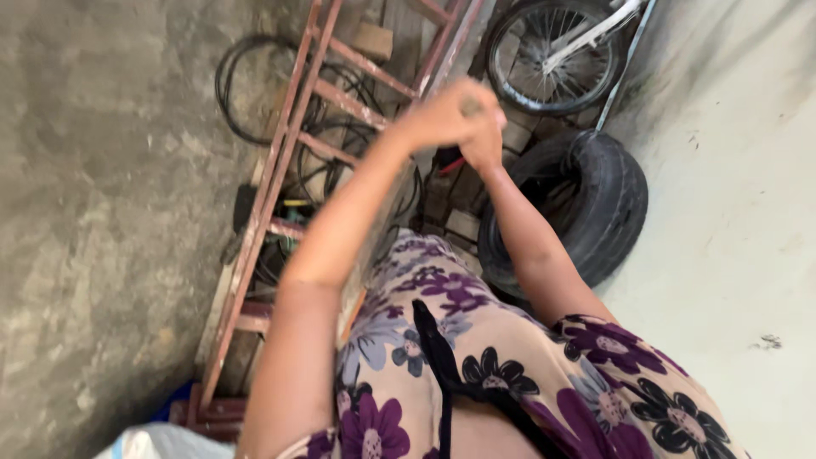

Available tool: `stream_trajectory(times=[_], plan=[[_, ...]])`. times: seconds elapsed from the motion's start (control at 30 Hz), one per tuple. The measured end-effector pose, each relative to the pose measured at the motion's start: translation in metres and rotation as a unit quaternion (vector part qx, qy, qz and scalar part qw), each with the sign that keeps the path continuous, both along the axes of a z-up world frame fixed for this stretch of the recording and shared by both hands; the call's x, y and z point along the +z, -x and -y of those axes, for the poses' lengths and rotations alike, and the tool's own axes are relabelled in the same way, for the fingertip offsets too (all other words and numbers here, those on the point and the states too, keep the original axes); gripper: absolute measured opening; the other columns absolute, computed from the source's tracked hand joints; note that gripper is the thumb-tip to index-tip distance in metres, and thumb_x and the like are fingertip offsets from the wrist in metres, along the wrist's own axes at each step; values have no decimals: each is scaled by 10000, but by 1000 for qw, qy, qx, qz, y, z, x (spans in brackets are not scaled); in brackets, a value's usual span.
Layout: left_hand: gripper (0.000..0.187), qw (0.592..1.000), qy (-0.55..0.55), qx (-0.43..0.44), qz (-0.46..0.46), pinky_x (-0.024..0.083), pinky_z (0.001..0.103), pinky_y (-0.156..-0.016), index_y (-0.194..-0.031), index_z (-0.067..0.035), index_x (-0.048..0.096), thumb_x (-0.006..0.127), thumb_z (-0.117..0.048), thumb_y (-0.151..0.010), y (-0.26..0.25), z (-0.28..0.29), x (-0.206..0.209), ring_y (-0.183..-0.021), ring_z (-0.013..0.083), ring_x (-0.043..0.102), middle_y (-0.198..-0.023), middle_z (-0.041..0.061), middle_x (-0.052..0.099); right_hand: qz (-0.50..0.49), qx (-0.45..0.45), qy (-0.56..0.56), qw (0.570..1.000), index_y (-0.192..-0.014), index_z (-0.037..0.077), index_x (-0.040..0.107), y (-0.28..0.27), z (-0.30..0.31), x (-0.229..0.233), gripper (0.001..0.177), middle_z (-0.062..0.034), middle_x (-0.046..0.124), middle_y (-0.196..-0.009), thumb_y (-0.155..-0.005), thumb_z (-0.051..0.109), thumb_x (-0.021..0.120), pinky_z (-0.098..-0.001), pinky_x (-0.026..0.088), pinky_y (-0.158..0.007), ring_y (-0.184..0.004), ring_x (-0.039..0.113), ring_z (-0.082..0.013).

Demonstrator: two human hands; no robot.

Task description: The person cleans a narrow storage area by using a broom to sweep dirt and debris from the floor around a ladder, a power tool, and several bicycles.

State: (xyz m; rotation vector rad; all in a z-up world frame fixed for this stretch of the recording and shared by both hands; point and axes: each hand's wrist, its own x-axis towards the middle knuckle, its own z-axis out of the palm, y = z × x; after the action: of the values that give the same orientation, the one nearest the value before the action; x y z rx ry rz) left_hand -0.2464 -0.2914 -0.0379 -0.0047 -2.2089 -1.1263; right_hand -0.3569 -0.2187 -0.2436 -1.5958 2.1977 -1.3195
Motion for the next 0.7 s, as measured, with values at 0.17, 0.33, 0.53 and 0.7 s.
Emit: stream_trajectory(times=[0.17, 0.33, 0.53, 0.7], plan=[[448, 964, -130, -20, 231, 462, 466, -683, -724, 9, 532, 716, -253, -1037, -38, 21, 59, -653, 277, 607, -677, 108, 571, -55, -11, -65, 996, -792, 73, 696, 0, 10, -44, 168, -146, 706, -797, -907, 196, 704, -489, 484, -734, -814, 669, -345], [281, 967, 48, -61, 244, 509, 466, -639, -745, -84, 673, 764, -329, -845, 7, -44, 37, -704, 355, 682, -717, 128, 671, 83, 52, 81, 992, -763, 76, 654, -9, -8, -49, 235, -112, 653, -757, -933, 229, 708, -471, 476, -707, -761, 627, -322], [316, 974, -101, 10, 202, 536, 407, -587, -785, -70, 695, 777, -366, -858, 6, -43, 14, -696, 268, 698, -750, 68, 680, 43, 61, 2, 997, -728, 80, 605, -1, -36, -60, 322, -70, 590, -709, -965, 268, 713, -450, 466, -673, -698, 577, -295], [466, 950, -205, -28, 234, 496, 369, -605, -664, -23, 555, 670, -338, -987, -42, -11, 60, -669, 178, 686, -647, 15, 609, 50, 71, 6, 996, -698, 84, 563, -23, -50, -54, 396, -35, 537, -668, -992, 301, 717, -432, 458, -646, -645, 535, -273]])
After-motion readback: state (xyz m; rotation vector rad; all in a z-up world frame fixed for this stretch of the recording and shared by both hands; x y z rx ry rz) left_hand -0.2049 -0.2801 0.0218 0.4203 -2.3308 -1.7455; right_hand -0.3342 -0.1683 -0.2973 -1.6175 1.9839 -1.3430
